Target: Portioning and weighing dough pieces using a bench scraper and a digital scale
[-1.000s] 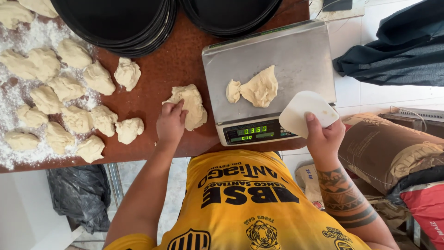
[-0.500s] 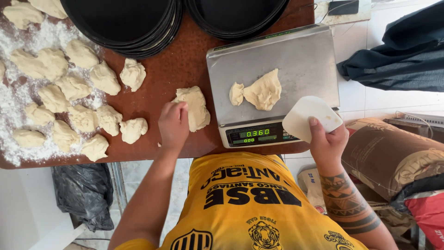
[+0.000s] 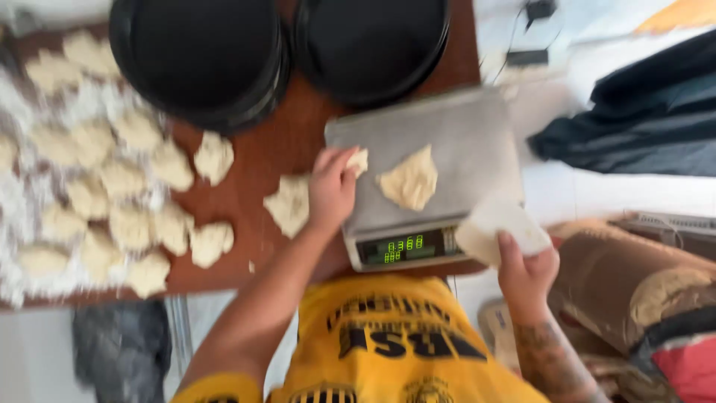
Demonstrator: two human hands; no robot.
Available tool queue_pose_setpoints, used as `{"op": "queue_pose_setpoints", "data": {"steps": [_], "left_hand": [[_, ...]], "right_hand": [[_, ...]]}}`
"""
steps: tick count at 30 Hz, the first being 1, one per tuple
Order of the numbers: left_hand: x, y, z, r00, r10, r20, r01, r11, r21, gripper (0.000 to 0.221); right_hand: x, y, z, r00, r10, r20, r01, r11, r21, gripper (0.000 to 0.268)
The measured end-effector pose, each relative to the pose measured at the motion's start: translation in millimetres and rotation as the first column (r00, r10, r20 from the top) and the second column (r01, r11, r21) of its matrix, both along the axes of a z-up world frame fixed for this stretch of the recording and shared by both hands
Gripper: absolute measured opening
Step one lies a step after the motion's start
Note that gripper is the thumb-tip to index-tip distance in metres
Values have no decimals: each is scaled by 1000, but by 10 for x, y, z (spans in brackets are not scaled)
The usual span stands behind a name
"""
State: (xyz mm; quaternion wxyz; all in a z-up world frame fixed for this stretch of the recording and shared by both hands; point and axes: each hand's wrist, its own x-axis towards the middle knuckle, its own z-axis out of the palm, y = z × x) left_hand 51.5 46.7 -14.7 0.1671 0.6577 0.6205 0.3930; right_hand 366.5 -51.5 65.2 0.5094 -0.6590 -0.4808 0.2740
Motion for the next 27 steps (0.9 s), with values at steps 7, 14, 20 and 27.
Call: {"op": "queue_pose_setpoints", "data": {"steps": [7, 14, 20, 27], "left_hand": [[970, -114, 11, 909, -317, -271, 362, 922, 137, 101], [1032, 690, 44, 931, -311, -189, 257, 929, -266, 47], [460, 568, 76, 880, 197, 433, 68, 850, -523, 54], [-1472, -334, -165, 910, 400, 109, -327, 854, -404, 40]], "right_hand": [[204, -114, -216, 998, -51, -36, 52, 999, 15, 21], [52, -111, -79, 988, 12, 156, 12, 988, -151, 22], [35, -260, -176, 963, -39, 266, 48, 999, -27, 32], [-364, -340, -143, 962, -36, 269, 41, 999, -11, 35]]}}
